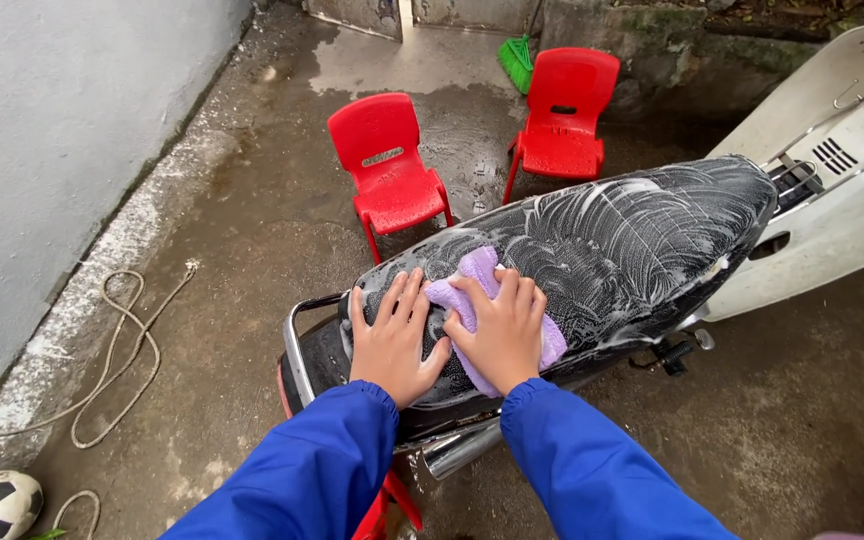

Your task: The person scrubs the motorcycle seat with a soapy purple cloth, then moves to scrub the chrome exhaust pipe. The person uses circular and back-and-forth motions to clean the surfaces.

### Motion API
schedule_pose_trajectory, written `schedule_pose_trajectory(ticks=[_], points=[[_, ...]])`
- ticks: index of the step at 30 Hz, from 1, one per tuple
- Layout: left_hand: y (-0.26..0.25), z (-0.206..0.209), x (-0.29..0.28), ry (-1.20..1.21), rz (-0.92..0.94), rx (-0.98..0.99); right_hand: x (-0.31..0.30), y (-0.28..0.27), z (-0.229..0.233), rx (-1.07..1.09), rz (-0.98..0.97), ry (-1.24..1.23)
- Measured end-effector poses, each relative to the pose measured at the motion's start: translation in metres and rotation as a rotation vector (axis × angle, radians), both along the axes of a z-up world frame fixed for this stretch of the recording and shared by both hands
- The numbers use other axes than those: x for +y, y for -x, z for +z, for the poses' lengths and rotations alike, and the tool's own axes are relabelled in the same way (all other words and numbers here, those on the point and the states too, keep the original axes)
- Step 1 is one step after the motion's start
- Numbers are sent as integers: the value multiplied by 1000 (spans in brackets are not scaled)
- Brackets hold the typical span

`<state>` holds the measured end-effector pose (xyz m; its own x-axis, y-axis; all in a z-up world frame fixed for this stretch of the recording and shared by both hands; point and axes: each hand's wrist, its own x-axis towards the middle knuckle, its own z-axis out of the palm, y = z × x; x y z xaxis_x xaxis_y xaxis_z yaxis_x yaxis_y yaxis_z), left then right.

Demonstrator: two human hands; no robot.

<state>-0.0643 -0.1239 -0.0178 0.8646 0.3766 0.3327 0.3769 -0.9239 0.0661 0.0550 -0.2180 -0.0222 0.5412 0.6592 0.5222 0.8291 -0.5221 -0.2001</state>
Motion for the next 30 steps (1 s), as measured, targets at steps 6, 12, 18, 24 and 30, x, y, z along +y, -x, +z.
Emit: schedule_pose_trajectory(ticks=[6, 12, 18, 24, 30], points=[[-1, -3, 1, -19, -4, -37, 0, 1, 4, 30, 3, 38], [-8, -3, 3, -8, 48, -52, 6, -5, 9, -10, 11, 21], [-27, -10, -2, -65, 199, 77, 6, -25, 1, 27, 110, -35], [-27, -8, -18, -85, 332, 153, -11, -25, 9, 160, 266, -79], [-23, -9, -23, -226, 318, 45, -16, -22, 11, 148, 272, -134]])
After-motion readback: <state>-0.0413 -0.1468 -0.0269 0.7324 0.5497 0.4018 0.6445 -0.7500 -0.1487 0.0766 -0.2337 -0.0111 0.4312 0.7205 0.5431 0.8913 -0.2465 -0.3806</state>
